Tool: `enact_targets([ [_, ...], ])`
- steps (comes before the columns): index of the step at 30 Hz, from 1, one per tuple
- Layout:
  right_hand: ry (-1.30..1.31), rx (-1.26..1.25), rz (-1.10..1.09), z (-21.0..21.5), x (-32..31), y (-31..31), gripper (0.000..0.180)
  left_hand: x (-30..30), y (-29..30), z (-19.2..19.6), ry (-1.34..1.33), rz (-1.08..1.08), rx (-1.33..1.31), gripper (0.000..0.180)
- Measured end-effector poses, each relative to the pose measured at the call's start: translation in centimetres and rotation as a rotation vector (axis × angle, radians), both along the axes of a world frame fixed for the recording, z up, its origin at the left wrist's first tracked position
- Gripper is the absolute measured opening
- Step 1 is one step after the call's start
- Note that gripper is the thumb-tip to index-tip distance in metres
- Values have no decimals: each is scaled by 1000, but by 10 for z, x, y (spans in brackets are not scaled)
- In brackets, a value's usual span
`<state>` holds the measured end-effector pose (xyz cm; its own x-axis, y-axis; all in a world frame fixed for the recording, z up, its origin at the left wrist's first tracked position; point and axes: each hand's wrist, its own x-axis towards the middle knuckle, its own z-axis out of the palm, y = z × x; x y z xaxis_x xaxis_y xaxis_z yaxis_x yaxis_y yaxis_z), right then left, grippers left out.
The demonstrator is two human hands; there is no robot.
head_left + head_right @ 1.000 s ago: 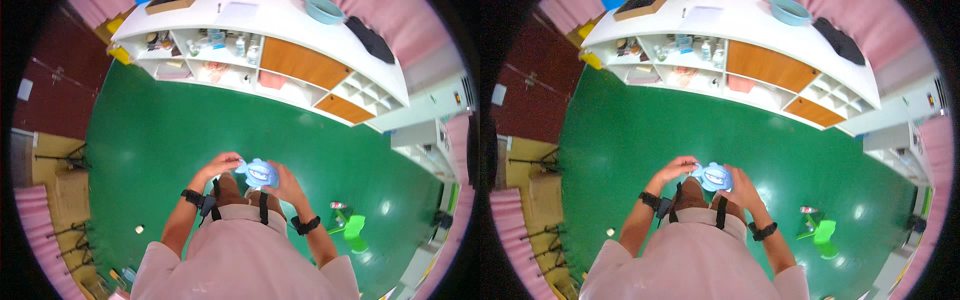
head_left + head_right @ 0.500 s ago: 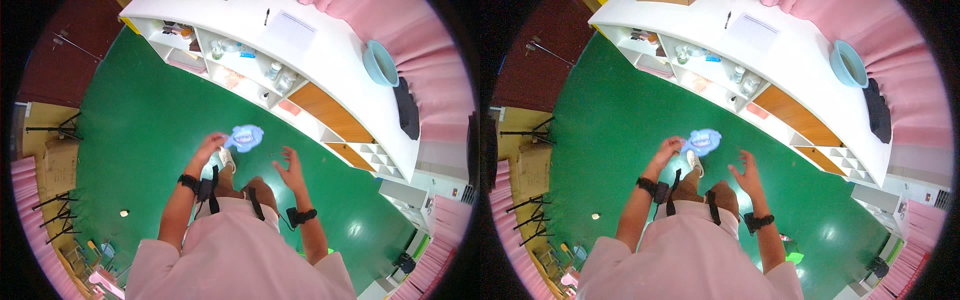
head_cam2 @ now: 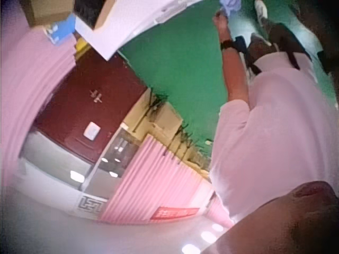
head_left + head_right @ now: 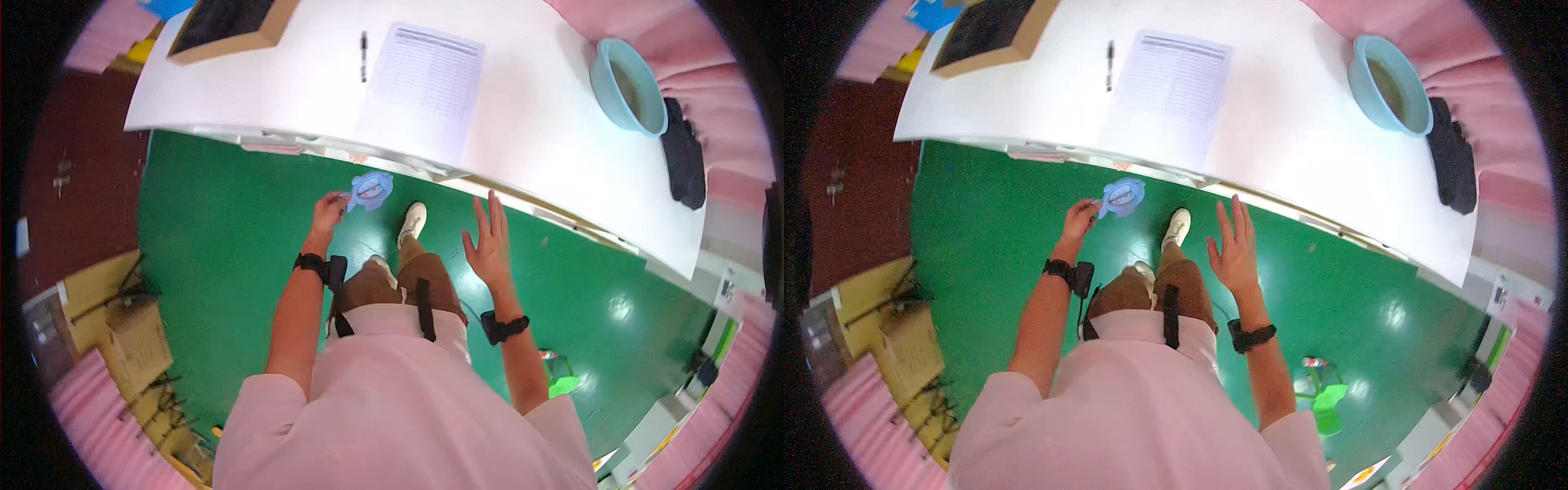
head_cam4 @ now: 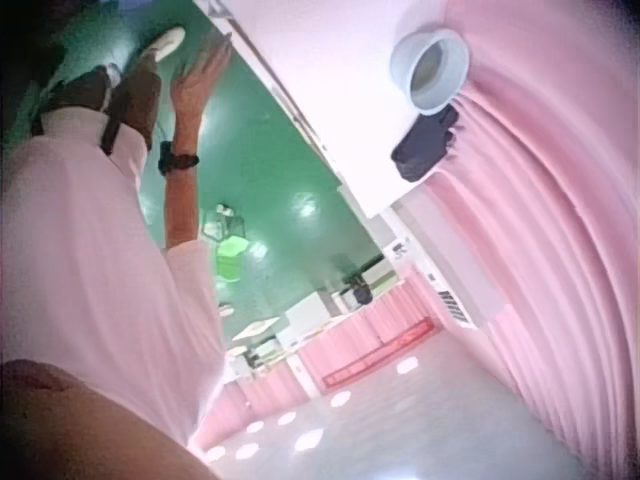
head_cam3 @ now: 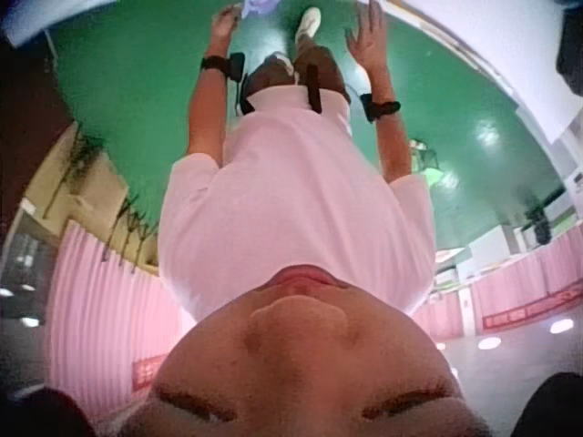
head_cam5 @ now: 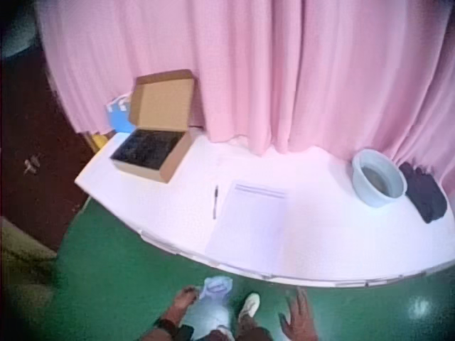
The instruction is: Picking up various items from the floor and placing them on tables and shelves in a classroom or playroom environment.
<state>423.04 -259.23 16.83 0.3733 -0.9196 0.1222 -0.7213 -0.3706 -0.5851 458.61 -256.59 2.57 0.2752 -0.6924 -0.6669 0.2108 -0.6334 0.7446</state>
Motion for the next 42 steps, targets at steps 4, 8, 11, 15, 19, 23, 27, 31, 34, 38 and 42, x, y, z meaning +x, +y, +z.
enact_targets([
  [4,198,93,-98,-2,7,-52,81,6,-73,-68,-31,-69,77,22],
  [8,270,185,-159,-24,0,-53,82,-11,-109,-119,113,76,-59,24],
  [11,285,184,-187,-30,0,-52,79,4,-124,-149,141,104,-27,24],
  [15,342,192,-238,-30,-1,-45,76,11,-136,-187,190,82,1,25],
  [19,352,186,-297,-32,6,-44,76,24,-152,-213,221,27,2,26],
  [23,362,170,-420,-14,23,-45,77,38,-169,-227,246,-62,-5,27],
  [27,249,227,-529,-12,48,-3,79,60,-178,-221,212,-201,14,28],
  [31,123,251,-780,-23,64,112,53,53,-157,-182,106,-869,118,30],
  [34,7,430,-1016,-21,96,215,20,74,-124,-144,-46,-1167,201,12],
  [38,-83,637,-1328,-23,140,349,13,61,-74,-116,-78,-1288,311,10],
  [42,-204,547,-1721,-31,212,474,19,26,-54,-113,-70,-1531,283,12],
])
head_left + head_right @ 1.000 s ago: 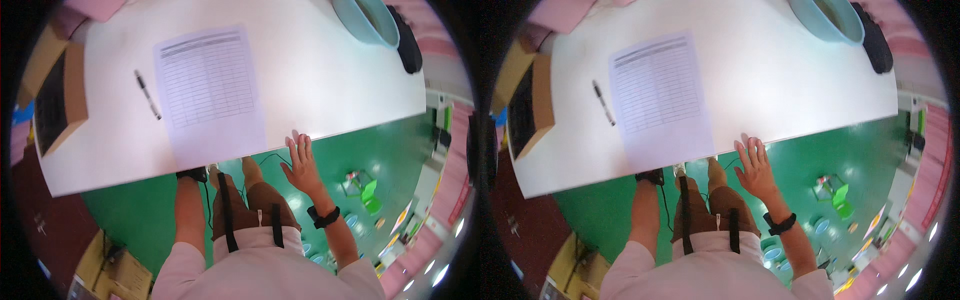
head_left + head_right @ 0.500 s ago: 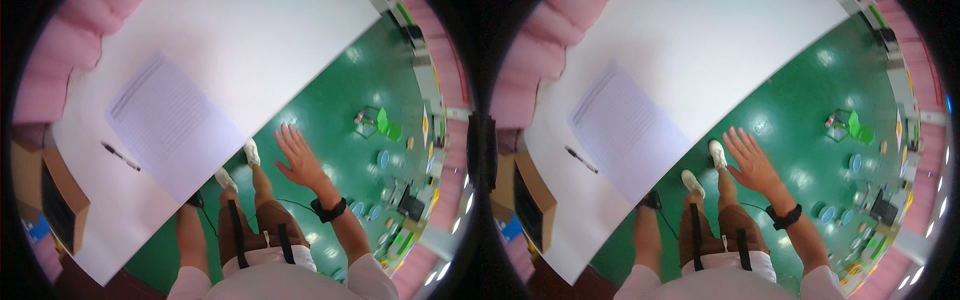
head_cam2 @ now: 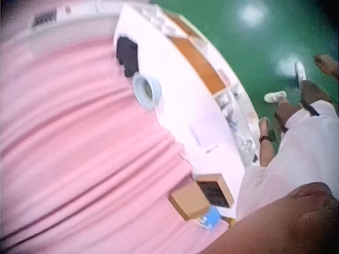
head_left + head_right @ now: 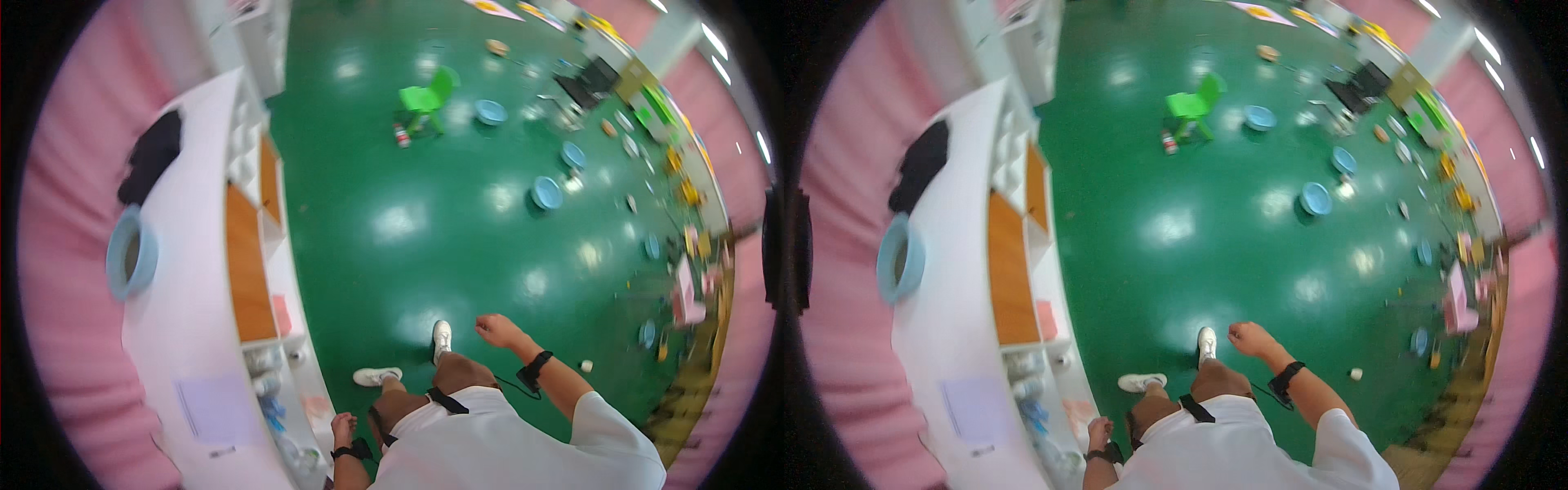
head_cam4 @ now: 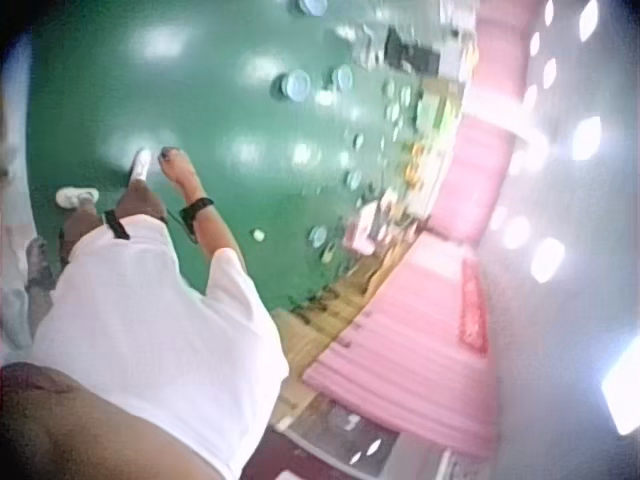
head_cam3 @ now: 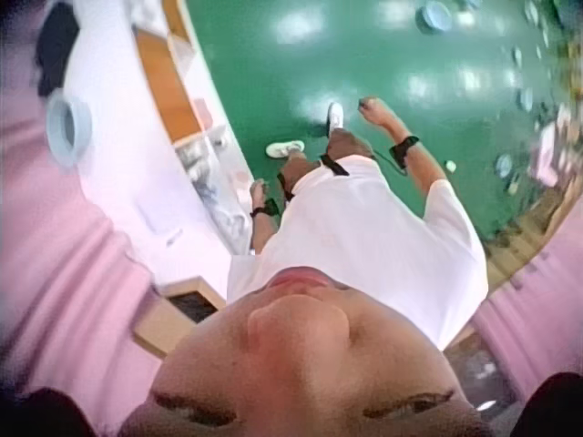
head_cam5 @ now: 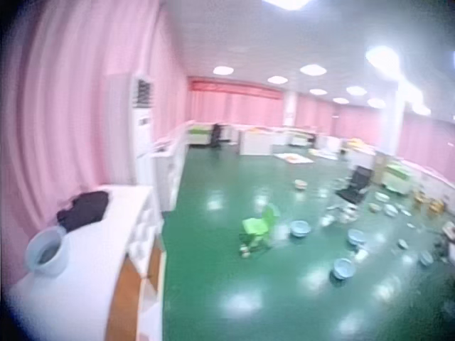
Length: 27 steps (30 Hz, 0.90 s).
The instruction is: Picking up various items from the floor and placing them on tables and shelves in a classroom or playroom environment.
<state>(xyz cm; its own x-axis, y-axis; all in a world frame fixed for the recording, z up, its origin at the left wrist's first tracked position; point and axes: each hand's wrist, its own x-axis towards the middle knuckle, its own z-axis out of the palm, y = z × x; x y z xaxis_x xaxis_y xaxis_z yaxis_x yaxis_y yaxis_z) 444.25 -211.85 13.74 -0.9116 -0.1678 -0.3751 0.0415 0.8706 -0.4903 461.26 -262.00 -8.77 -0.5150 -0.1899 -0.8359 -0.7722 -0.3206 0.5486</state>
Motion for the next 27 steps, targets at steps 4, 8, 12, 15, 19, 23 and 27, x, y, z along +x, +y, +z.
enact_targets([
  [4,-39,39,-354,-26,84,104,22,-91,36,15,-49,-427,-158,17],
  [8,-94,21,-598,-31,157,181,22,-192,111,48,77,-611,-301,12],
  [12,-73,-23,-780,-42,208,251,24,-282,230,67,287,-819,-270,12],
  [15,-15,-17,-909,-37,236,295,25,-316,343,98,379,-995,-242,14],
  [19,55,-123,-1139,-25,244,349,23,-338,467,121,321,-1134,-198,13],
  [23,115,-191,-1286,-7,238,391,21,-368,551,106,302,-1433,-206,12],
  [27,70,-227,-1339,-25,231,440,22,-397,632,85,317,-1689,-378,16],
])
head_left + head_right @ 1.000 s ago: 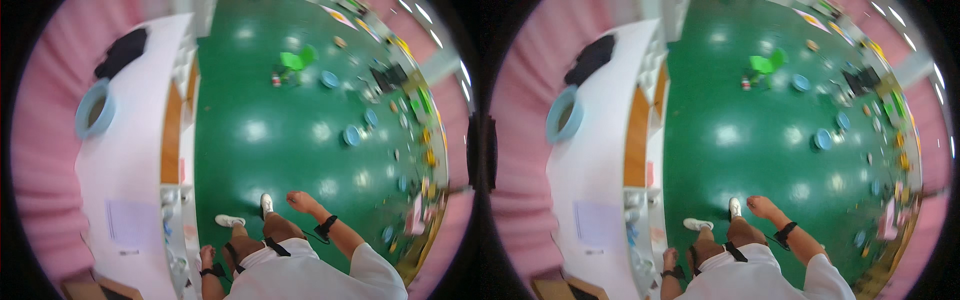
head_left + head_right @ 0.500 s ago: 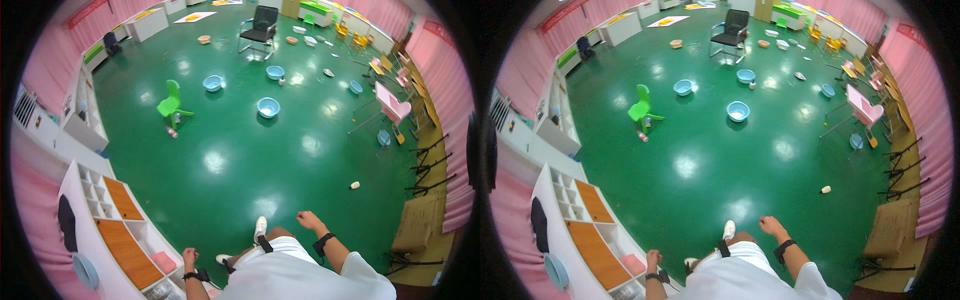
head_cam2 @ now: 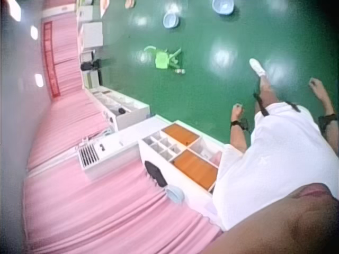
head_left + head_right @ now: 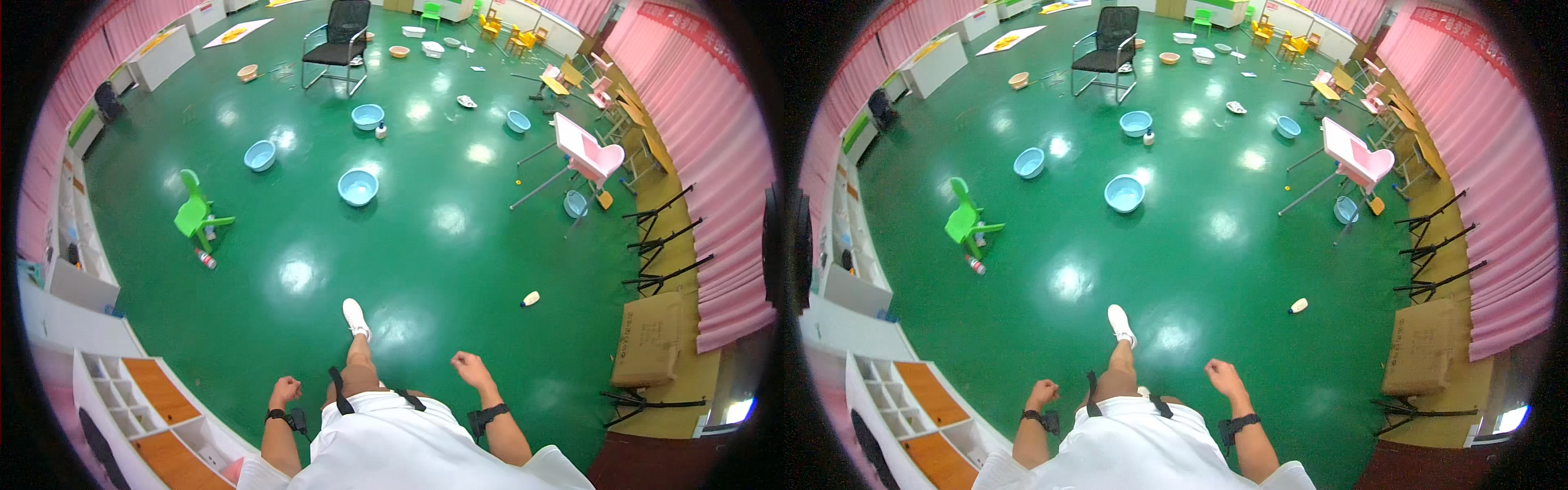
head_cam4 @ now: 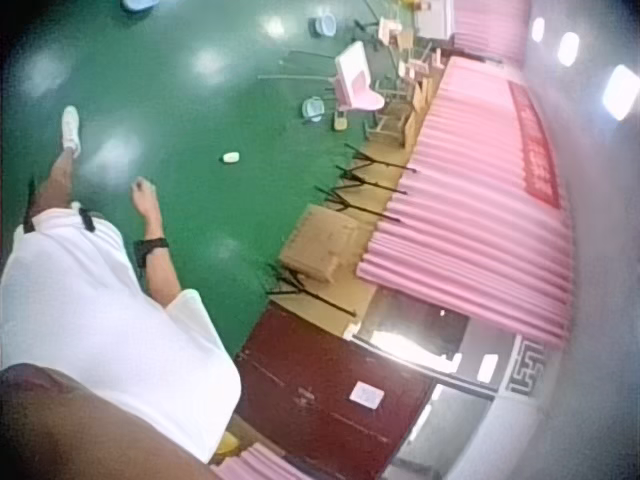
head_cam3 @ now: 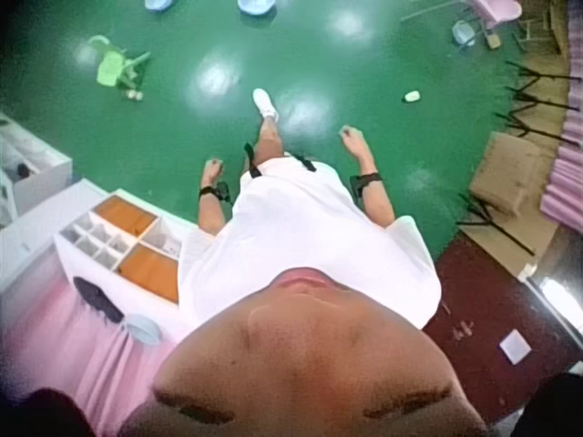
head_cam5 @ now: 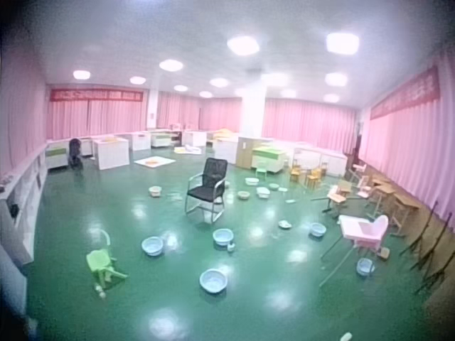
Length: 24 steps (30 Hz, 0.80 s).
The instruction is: Picking up various items from the floor and placing them on tables and shelves in a classroom or playroom environment.
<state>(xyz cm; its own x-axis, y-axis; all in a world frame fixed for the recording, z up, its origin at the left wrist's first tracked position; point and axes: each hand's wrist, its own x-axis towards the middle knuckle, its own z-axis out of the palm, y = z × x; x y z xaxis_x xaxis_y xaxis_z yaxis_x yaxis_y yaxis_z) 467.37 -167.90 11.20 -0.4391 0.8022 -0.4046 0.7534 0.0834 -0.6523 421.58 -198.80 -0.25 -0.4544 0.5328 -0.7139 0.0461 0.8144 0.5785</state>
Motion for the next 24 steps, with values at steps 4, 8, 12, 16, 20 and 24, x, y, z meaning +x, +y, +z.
enact_targets([
  [4,-49,-68,-38,-5,-16,67,21,-36,83,-21,-70,-19,-169,19],
  [8,-109,-93,-118,6,-29,156,21,-79,186,-27,-147,23,-190,21],
  [12,-125,-43,-228,23,-44,252,21,-120,334,-11,-69,-156,-180,22],
  [16,-9,-71,-383,45,-68,336,22,-147,494,-4,-54,-222,-138,22],
  [20,-18,-47,-478,8,-54,436,20,-151,651,2,-3,-260,-46,21],
  [24,-127,-3,-446,-14,-33,542,18,-145,783,2,-17,-318,-109,20],
])
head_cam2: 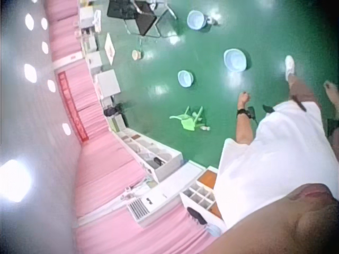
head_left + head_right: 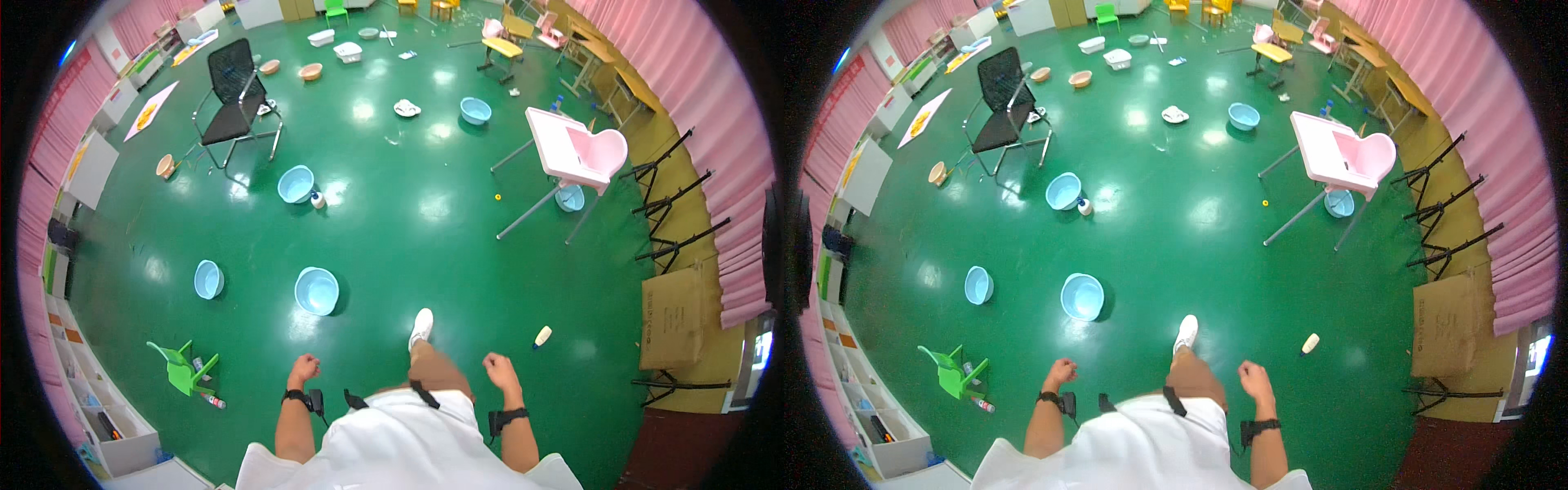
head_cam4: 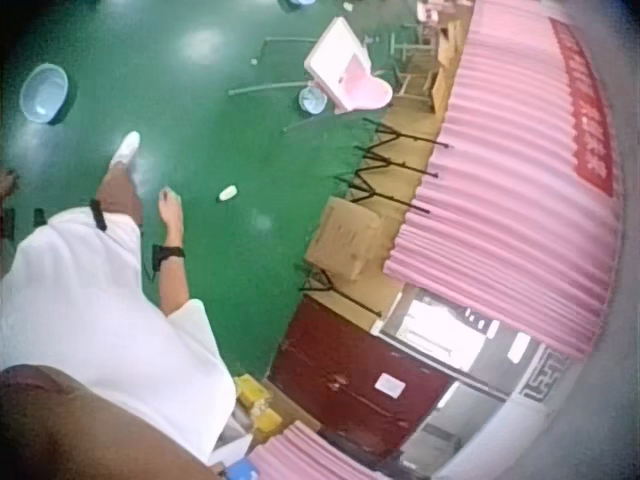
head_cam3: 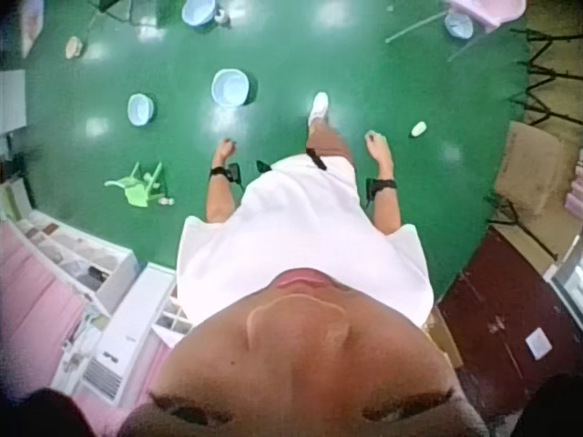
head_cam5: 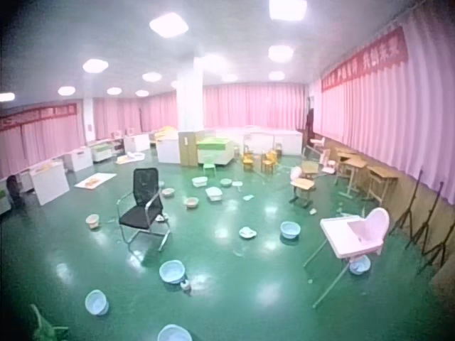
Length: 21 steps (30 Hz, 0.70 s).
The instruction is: Picking up various items from the floor and placing them on tables and shelves in a classroom or playroom environment.
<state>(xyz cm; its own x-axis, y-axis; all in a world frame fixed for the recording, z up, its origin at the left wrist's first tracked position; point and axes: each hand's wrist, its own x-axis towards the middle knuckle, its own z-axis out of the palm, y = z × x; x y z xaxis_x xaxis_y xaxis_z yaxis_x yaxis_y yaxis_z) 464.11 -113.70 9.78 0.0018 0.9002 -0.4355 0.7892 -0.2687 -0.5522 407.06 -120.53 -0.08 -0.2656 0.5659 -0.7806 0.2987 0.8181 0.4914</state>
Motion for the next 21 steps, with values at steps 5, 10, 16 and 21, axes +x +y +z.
enact_targets([
  [5,77,37,-27,24,11,169,16,17,133,17,-87,68,-49,17],
  [10,118,43,19,31,3,342,12,10,252,20,-146,161,42,15],
  [16,113,-35,28,0,-24,503,7,-15,386,-1,-228,335,-68,18],
  [21,75,-80,-69,-9,-36,612,6,-58,541,-6,-234,324,-80,18],
])
